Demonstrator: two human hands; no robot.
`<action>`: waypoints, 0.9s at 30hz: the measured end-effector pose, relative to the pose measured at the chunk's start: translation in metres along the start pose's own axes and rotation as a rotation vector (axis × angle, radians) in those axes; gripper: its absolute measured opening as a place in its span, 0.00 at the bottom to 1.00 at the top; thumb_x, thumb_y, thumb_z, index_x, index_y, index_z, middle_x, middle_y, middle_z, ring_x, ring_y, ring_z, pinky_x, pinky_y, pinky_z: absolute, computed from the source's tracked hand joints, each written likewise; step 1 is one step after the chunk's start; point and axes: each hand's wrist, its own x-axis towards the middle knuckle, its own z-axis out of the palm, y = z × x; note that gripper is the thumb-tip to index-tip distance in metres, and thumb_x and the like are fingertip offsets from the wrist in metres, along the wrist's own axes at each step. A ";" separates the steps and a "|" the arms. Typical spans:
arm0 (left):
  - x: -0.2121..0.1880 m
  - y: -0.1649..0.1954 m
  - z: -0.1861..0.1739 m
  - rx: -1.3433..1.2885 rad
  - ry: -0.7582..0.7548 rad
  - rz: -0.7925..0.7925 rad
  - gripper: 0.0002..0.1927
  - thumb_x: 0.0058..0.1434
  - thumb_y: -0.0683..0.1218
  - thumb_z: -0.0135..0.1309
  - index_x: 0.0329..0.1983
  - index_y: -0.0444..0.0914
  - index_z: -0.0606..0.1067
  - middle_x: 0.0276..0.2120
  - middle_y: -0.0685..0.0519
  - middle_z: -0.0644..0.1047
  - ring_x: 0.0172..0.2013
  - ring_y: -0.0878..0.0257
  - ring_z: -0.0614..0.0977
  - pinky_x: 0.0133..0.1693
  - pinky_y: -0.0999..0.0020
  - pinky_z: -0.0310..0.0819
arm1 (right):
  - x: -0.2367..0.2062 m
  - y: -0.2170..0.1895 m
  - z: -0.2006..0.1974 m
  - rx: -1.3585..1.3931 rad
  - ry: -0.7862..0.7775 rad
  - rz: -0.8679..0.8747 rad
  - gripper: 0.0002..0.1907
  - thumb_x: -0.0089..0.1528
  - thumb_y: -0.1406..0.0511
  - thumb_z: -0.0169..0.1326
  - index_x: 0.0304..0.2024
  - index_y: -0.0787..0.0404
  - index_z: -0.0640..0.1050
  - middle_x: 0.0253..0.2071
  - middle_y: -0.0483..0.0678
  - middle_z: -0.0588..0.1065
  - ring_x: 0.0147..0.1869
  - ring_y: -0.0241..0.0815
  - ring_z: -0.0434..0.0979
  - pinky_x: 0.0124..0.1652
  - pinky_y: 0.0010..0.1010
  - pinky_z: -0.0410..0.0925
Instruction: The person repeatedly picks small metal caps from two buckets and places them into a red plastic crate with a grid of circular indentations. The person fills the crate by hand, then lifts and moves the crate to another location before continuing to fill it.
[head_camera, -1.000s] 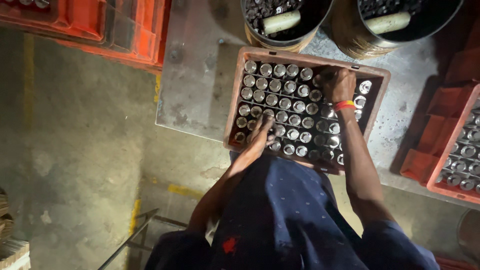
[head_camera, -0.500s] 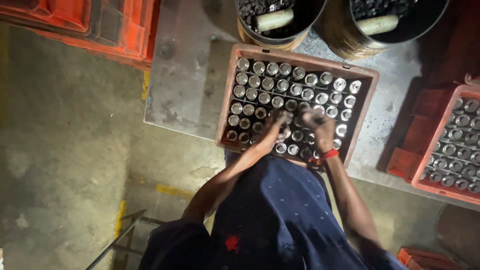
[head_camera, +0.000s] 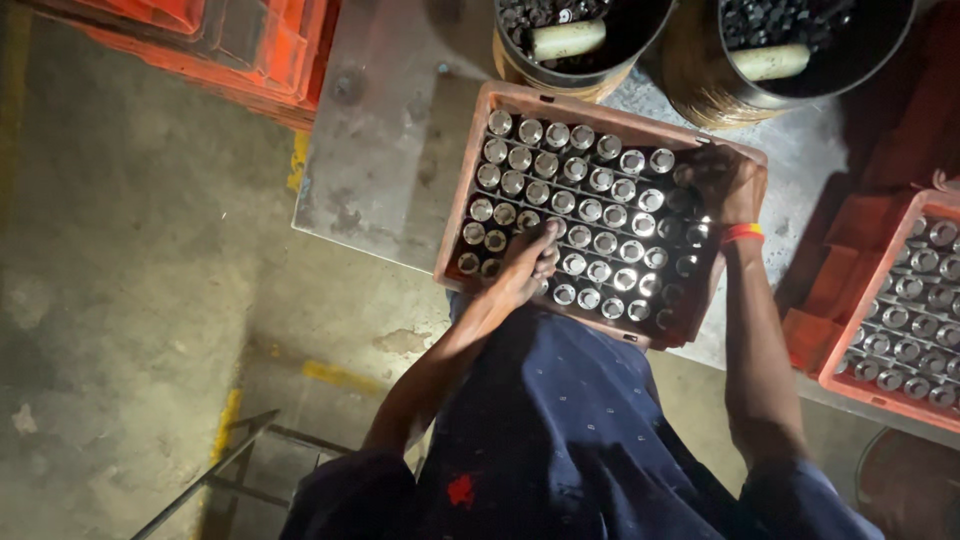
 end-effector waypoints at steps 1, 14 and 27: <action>0.000 0.001 0.000 -0.008 0.011 -0.008 0.13 0.72 0.52 0.53 0.48 0.38 0.75 0.24 0.63 0.64 0.19 0.75 0.62 0.21 0.79 0.51 | 0.001 -0.001 -0.002 0.064 -0.056 0.032 0.07 0.59 0.70 0.61 0.41 0.61 0.83 0.38 0.52 0.82 0.41 0.49 0.84 0.44 0.38 0.75; -0.012 -0.003 0.033 0.346 -0.111 0.059 0.23 0.68 0.50 0.54 0.66 0.48 0.66 0.30 0.59 0.72 0.21 0.75 0.66 0.20 0.81 0.55 | -0.124 -0.044 0.076 0.364 -0.221 0.096 0.19 0.67 0.59 0.63 0.53 0.68 0.80 0.44 0.50 0.81 0.48 0.42 0.81 0.48 0.33 0.73; -0.013 -0.004 -0.003 0.122 0.048 -0.013 0.09 0.70 0.50 0.53 0.46 0.40 0.74 0.24 0.59 0.70 0.16 0.74 0.63 0.16 0.78 0.50 | -0.048 0.036 -0.006 -0.188 0.328 0.023 0.25 0.62 0.60 0.67 0.58 0.62 0.75 0.58 0.56 0.70 0.60 0.53 0.70 0.57 0.41 0.65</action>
